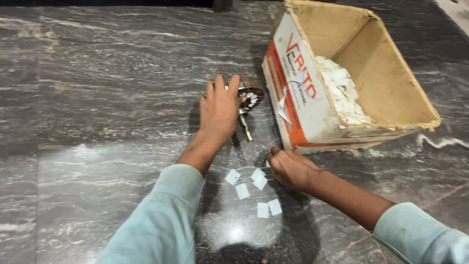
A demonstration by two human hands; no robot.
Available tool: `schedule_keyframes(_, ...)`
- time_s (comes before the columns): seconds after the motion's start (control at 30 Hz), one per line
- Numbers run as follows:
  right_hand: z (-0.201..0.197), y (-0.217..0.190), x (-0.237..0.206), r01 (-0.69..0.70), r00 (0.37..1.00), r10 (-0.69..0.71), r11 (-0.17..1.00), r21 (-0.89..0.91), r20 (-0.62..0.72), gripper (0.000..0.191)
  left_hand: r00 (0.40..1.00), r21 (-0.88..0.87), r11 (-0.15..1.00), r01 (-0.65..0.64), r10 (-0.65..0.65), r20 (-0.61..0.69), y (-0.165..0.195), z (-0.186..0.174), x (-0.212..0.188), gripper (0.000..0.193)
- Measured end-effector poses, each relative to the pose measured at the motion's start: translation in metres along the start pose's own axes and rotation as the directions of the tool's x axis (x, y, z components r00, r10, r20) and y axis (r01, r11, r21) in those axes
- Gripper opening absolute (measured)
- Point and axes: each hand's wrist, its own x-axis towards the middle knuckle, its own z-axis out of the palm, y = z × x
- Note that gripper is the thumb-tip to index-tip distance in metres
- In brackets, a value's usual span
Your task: The person places small white rectangular magnets into slots on a circular metal rotor. They pick up magnets from the floor and insert them one by one into the rotor, occasionally adjusting the rotor's position.
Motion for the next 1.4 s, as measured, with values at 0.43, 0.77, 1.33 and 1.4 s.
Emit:
schedule_keyframes(0.43,-0.05,-0.026,0.055,-0.044,0.761,0.592,0.452,0.891,-0.263,0.018,0.997,-0.288,0.955,-0.072,0.057,-0.06,-0.01,-0.005,0.002,0.063)
schedule_keyframes(0.77,-0.087,-0.028,0.069,0.261,0.645,0.419,0.665,0.7,-0.639,0.009,0.989,-0.65,0.756,0.075,-0.138,-0.045,-0.001,-0.017,-0.008,0.04)
schedule_keyframes(1.33,-0.092,-0.014,0.068,0.251,0.776,0.509,0.29,0.923,-0.371,0.023,0.975,-0.965,0.146,0.219,-0.052,0.214,0.003,0.009,0.007,0.013)
schedule_keyframes(1.4,-0.095,-0.016,0.067,0.216,0.739,0.517,0.425,0.879,-0.432,0.018,0.977,-0.969,0.126,0.214,-0.051,0.209,0.003,0.008,0.007,0.022)
